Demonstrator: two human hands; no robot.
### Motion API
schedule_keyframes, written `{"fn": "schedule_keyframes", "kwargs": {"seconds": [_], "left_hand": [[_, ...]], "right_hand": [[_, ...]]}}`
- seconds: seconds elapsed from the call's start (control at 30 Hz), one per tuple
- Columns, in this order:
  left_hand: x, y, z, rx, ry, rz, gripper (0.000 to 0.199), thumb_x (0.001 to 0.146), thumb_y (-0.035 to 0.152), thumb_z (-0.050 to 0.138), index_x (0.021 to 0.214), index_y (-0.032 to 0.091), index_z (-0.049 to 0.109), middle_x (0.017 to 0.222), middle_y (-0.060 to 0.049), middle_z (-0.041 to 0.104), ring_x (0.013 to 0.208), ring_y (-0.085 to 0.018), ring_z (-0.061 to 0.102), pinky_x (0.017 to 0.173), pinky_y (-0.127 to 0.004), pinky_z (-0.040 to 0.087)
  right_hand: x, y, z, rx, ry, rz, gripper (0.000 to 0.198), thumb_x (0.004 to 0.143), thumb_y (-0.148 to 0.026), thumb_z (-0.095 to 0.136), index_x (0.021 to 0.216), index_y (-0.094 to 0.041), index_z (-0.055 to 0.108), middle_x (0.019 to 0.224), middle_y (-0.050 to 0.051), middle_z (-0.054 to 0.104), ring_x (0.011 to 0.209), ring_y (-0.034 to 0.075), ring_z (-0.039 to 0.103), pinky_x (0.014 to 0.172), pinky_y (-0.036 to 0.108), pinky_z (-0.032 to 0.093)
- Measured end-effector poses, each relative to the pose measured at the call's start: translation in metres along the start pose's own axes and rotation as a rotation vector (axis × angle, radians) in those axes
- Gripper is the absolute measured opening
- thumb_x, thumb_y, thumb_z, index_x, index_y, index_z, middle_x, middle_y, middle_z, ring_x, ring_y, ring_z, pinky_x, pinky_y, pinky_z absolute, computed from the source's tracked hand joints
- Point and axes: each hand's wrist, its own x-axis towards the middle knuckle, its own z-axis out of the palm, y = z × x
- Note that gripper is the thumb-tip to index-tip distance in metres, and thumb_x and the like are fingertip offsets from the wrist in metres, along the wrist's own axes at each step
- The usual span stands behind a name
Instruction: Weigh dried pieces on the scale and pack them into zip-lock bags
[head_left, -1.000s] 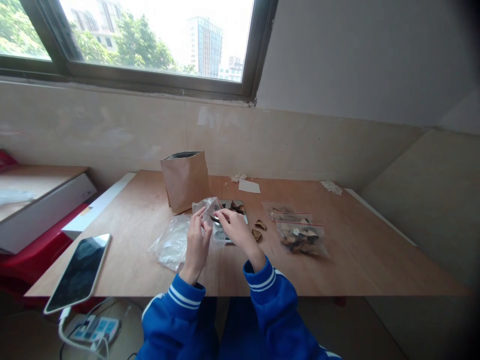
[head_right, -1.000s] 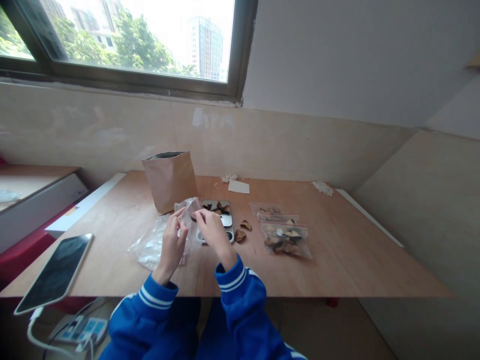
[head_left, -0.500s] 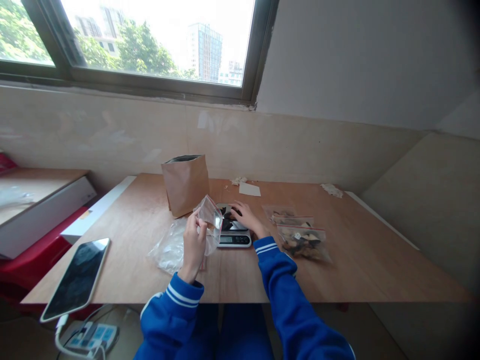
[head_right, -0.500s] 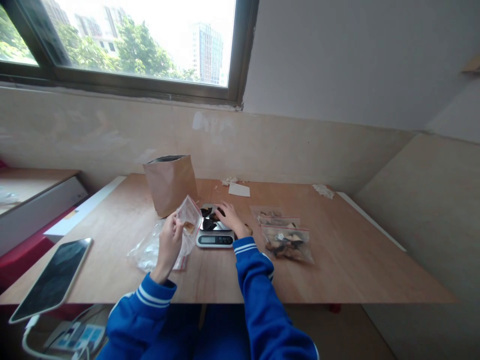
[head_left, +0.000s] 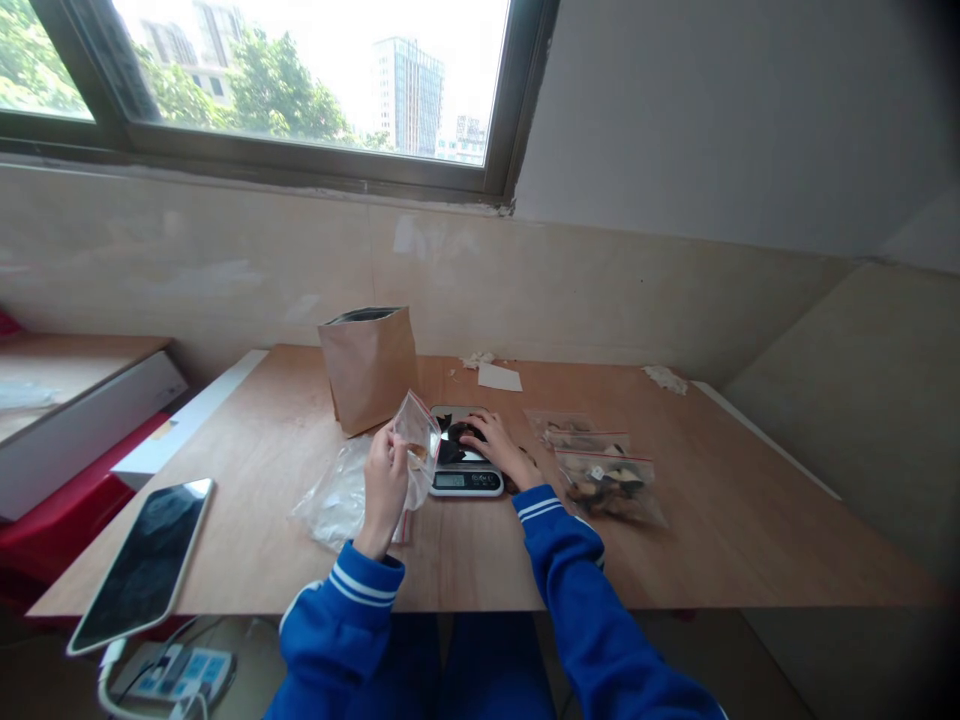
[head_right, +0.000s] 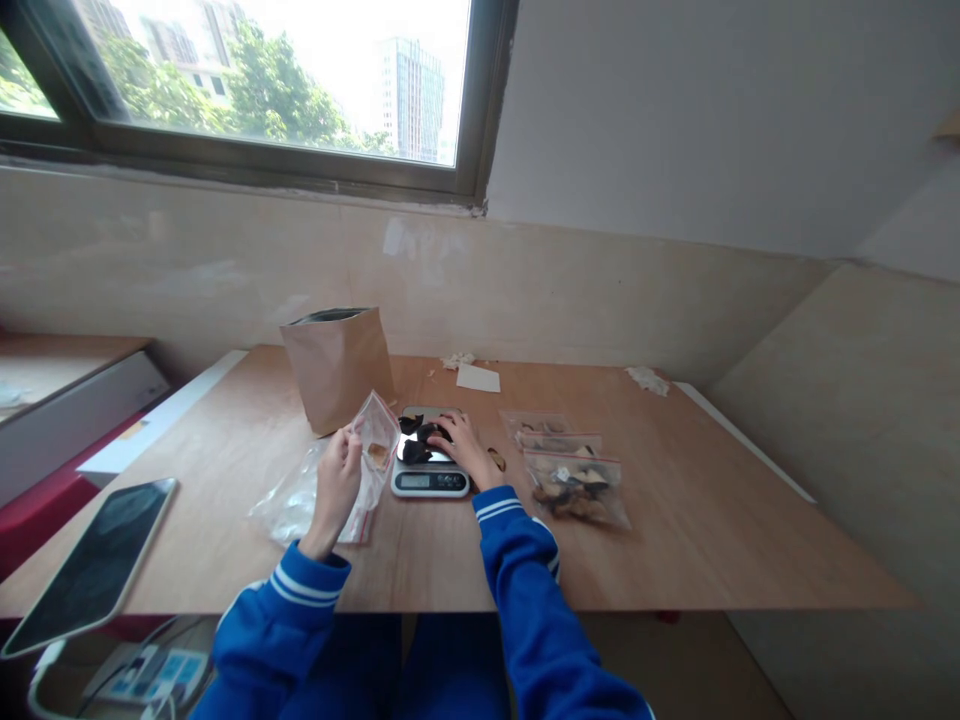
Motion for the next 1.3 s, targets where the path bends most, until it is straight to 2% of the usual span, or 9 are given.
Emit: {"fn": "schedule_keyframes", "kwargs": {"seconds": [0.2,0.33,0.47,0.57,0.8,1.0,1.13,1.23,1.3], "left_hand": [[0.002,-0.006,0.001,0.012,0.011,-0.011,0.03,0.092,0.043,0.039,0.08,0.019,0.054,0.098,-0.01,0.066,0.097,-0.024,0.061,0.085,-0.038,0.045],[0.006,-0.005,0.003,-0.011,0.029,0.045,0.03,0.092,0.042,0.042,0.09,0.018,0.06,0.097,-0.009,0.067,0.098,-0.024,0.061,0.086,-0.038,0.046],[0.008,-0.003,0.004,0.005,0.021,0.094,0.031,0.092,0.038,0.041,0.104,0.017,0.061,0.105,-0.01,0.066,0.102,-0.024,0.061,0.09,-0.038,0.046],[0.007,-0.003,0.006,0.043,0.006,0.115,0.034,0.093,0.036,0.039,0.114,0.016,0.059,0.115,-0.013,0.065,0.107,-0.024,0.059,0.094,-0.039,0.044],[0.007,-0.004,0.013,0.027,-0.027,0.094,0.033,0.093,0.038,0.039,0.108,0.017,0.059,0.108,-0.012,0.066,0.101,-0.024,0.06,0.09,-0.039,0.045],[0.011,-0.001,0.012,0.028,0.01,0.0,0.026,0.091,0.038,0.039,0.076,0.02,0.051,0.075,-0.003,0.06,0.07,-0.019,0.057,0.065,-0.031,0.044],[0.011,0.001,0.012,-0.019,0.03,-0.025,0.025,0.09,0.04,0.041,0.077,0.021,0.051,0.076,-0.003,0.062,0.071,-0.019,0.059,0.064,-0.03,0.044],[0.009,0.001,0.011,-0.029,0.062,-0.052,0.027,0.091,0.041,0.04,0.08,0.02,0.053,0.08,-0.004,0.066,0.073,-0.019,0.061,0.066,-0.031,0.046],[0.009,-0.002,0.01,-0.049,0.081,-0.07,0.027,0.091,0.041,0.041,0.085,0.019,0.057,0.089,-0.006,0.068,0.081,-0.02,0.063,0.072,-0.033,0.047]], "right_hand": [[0.0,-0.01,-0.006,0.098,0.076,0.079,0.032,0.089,-0.033,0.06,0.117,-0.019,0.061,0.114,0.011,0.059,0.11,0.023,0.053,0.098,0.039,0.041],[0.007,-0.039,-0.025,0.325,0.192,0.116,0.033,0.086,-0.037,0.061,0.114,-0.018,0.062,0.114,0.011,0.064,0.106,0.021,0.059,0.094,0.036,0.045],[0.011,-0.09,-0.058,0.484,0.026,0.029,0.032,0.084,-0.038,0.065,0.11,-0.02,0.064,0.106,0.006,0.069,0.098,0.019,0.064,0.085,0.031,0.048],[0.015,-0.121,-0.07,0.334,-0.046,-0.023,0.024,0.08,-0.028,0.071,0.102,-0.018,0.067,0.099,0.006,0.07,0.092,0.019,0.065,0.082,0.031,0.048],[0.033,-0.137,-0.05,0.03,-0.086,0.016,0.027,0.074,-0.024,0.077,0.098,-0.017,0.066,0.095,0.008,0.065,0.091,0.022,0.062,0.078,0.031,0.047],[0.041,-0.146,-0.051,0.187,-0.111,-0.023,0.016,0.077,-0.013,0.069,0.092,-0.019,0.069,0.093,0.006,0.068,0.092,0.021,0.065,0.081,0.032,0.049],[0.044,-0.149,-0.044,0.378,-0.077,0.054,0.021,0.074,-0.011,0.067,0.093,-0.019,0.068,0.093,0.004,0.071,0.087,0.019,0.067,0.079,0.031,0.052],[0.048,-0.148,-0.038,0.44,0.029,0.188,0.029,0.074,-0.016,0.067,0.102,-0.018,0.066,0.09,0.004,0.071,0.083,0.018,0.067,0.077,0.031,0.053],[0.049,-0.144,-0.037,0.468,0.135,0.204,0.023,0.082,-0.02,0.059,0.103,-0.018,0.065,0.09,0.004,0.07,0.083,0.018,0.066,0.078,0.032,0.053]]}}
